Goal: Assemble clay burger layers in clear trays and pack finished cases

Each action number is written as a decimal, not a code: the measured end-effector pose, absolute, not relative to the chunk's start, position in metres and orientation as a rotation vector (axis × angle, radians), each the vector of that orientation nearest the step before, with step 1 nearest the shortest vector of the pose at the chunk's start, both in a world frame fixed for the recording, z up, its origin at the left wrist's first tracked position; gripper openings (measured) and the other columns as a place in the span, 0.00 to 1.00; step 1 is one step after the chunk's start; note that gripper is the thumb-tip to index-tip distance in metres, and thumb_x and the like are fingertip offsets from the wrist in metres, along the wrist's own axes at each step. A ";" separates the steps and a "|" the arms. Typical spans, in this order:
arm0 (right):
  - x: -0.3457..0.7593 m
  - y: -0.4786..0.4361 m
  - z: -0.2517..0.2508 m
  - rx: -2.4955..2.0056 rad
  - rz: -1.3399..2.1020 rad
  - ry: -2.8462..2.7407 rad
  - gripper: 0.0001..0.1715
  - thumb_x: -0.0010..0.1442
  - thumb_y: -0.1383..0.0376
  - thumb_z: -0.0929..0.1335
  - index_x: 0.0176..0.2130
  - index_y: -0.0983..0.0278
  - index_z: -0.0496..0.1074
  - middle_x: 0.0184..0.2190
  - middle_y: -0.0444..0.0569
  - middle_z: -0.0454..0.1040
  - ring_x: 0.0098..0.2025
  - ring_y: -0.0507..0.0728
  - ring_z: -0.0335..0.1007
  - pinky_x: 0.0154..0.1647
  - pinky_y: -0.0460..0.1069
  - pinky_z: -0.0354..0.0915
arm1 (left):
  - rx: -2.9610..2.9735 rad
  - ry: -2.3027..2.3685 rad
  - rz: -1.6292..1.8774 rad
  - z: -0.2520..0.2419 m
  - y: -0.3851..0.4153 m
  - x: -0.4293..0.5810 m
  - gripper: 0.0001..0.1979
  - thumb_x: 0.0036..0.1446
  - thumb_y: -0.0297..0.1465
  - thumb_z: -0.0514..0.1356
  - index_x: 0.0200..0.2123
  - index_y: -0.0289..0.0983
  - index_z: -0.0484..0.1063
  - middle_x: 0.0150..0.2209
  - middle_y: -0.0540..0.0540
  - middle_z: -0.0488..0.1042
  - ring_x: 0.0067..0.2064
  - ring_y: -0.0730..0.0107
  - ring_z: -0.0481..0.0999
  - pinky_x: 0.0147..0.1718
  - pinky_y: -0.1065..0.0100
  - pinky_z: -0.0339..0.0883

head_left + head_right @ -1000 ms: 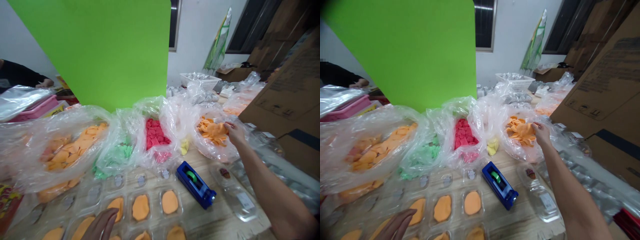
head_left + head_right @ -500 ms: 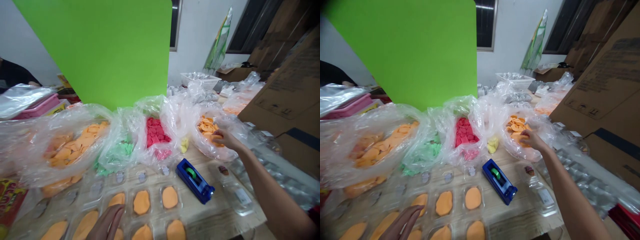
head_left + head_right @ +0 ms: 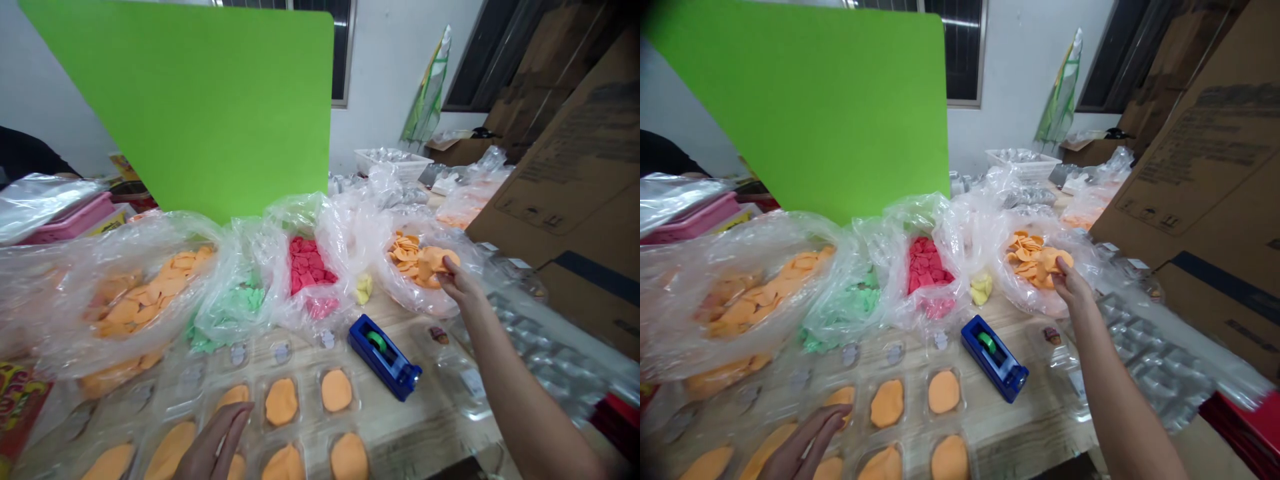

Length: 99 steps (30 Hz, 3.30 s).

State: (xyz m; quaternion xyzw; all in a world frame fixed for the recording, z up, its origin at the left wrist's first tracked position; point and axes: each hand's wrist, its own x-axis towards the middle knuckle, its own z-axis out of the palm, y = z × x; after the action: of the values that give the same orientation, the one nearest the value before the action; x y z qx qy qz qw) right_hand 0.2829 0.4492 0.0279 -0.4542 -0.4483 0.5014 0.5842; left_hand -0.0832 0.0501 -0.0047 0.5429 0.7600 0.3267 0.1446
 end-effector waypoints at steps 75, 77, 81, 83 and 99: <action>0.038 0.089 0.061 -0.613 2.709 -0.357 0.07 0.54 0.65 0.66 0.35 0.60 0.74 0.41 0.46 0.74 0.44 0.54 0.69 0.37 0.44 0.69 | 1.035 2.188 1.287 0.068 -0.018 -0.054 0.21 0.53 0.35 0.56 0.52 0.45 0.62 0.48 0.45 0.66 0.50 0.64 0.64 0.50 0.63 0.58; 0.037 0.084 0.057 -0.675 2.646 -0.406 0.10 0.54 0.67 0.67 0.38 0.59 0.73 0.42 0.44 0.74 0.44 0.52 0.68 0.38 0.42 0.68 | 0.838 2.088 1.387 0.065 -0.012 -0.047 0.19 0.53 0.34 0.55 0.50 0.44 0.64 0.45 0.46 0.67 0.47 0.66 0.66 0.47 0.64 0.60; 0.039 0.080 0.048 -0.726 2.612 -0.582 0.14 0.53 0.68 0.68 0.43 0.59 0.71 0.41 0.44 0.74 0.45 0.52 0.69 0.42 0.44 0.66 | 0.450 1.668 1.568 0.055 -0.015 -0.054 0.15 0.50 0.33 0.59 0.43 0.37 0.67 0.39 0.46 0.70 0.41 0.68 0.69 0.42 0.68 0.61; 0.039 0.078 0.043 -0.694 2.601 -0.725 0.18 0.52 0.67 0.69 0.45 0.58 0.69 0.43 0.45 0.74 0.47 0.54 0.67 0.46 0.46 0.64 | 0.367 1.567 1.622 0.054 -0.019 -0.057 0.11 0.49 0.33 0.60 0.37 0.35 0.68 0.35 0.48 0.71 0.38 0.71 0.69 0.39 0.71 0.61; 0.038 0.074 0.035 -0.720 2.519 -1.114 0.30 0.51 0.65 0.69 0.53 0.58 0.61 0.44 0.48 0.73 0.46 0.56 0.68 0.48 0.51 0.64 | 0.021 1.173 1.720 0.054 -0.029 -0.060 0.11 0.51 0.32 0.59 0.38 0.33 0.67 0.37 0.42 0.74 0.35 0.69 0.75 0.33 0.70 0.68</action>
State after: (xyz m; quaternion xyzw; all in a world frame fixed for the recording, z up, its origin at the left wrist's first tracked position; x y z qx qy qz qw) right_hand 0.0377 0.0742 0.0348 -0.2502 -0.3871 0.8753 0.1466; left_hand -0.0604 -0.0295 0.0538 0.0088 0.4863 0.7127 0.5055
